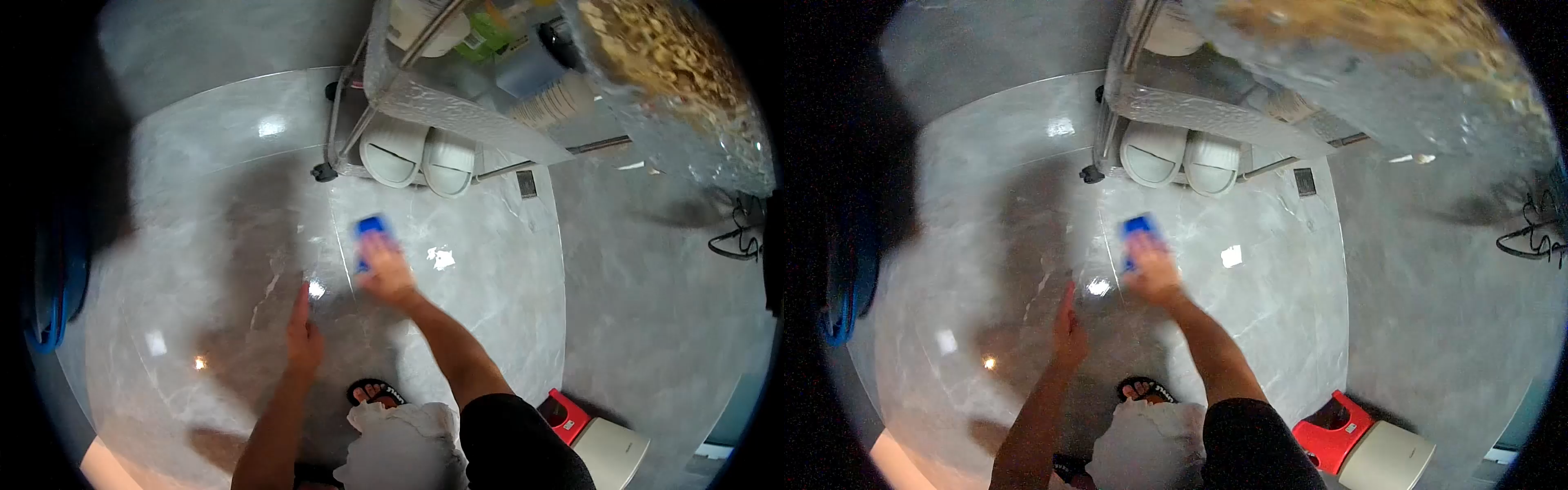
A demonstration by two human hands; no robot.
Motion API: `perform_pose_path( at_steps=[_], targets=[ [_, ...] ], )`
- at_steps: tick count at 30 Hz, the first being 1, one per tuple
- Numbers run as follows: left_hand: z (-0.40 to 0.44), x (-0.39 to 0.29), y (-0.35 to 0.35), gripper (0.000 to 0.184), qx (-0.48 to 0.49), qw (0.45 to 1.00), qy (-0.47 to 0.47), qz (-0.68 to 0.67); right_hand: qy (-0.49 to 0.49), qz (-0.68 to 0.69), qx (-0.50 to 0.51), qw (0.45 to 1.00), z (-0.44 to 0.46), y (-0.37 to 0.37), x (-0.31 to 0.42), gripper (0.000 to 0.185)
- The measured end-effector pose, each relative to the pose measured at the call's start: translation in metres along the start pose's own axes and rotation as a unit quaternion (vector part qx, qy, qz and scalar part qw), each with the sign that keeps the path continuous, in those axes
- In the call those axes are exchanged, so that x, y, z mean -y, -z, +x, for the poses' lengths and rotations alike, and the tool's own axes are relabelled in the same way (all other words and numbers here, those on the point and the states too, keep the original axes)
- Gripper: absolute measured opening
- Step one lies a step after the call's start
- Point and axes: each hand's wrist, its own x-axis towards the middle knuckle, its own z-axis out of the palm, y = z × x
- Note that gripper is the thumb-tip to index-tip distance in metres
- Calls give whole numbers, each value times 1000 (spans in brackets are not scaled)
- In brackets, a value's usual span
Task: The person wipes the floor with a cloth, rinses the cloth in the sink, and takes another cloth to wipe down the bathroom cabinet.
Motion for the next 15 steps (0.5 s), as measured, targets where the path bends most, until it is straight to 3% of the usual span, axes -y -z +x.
perform_pose_path(
  at_steps=[1, 2, 4, 7, 9, 11, 13, 14, 15],
  targets=[
    [2, 1, 0, 74, -2, 1000, -18, 1, -66, -30, -129, 989, -18, -18, -47, 72],
    [4, 2, 1, 74, -3, 999, -35, 1, -98, -31, -193, 976, -44, -33, -96, 73],
    [6, 2, 0, 74, 4, 1000, -30, 8, -306, -21, -144, 941, -104, -41, -129, 78],
    [5, -1, -11, 75, 36, 999, 14, 24, -409, 12, -156, 899, -151, -84, -74, 88],
    [2, -1, -29, 75, 61, 997, 15, 40, -289, 9, -139, 947, -152, -96, -19, 92],
    [-2, 3, -55, 75, 88, 996, 3, 12, -142, 46, -59, 987, -126, -75, 25, 92],
    [-5, -4, -72, 75, 112, 994, 1, -9, -33, 16, -26, 999, -101, -45, 19, 90],
    [-7, -14, -79, 75, 125, 992, 7, -18, -12, -13, 35, 999, -90, -28, 2, 87],
    [-7, -20, -85, 75, 136, 990, 12, -26, -10, -16, 13, 1000, -83, -24, -23, 82]
  ],
)
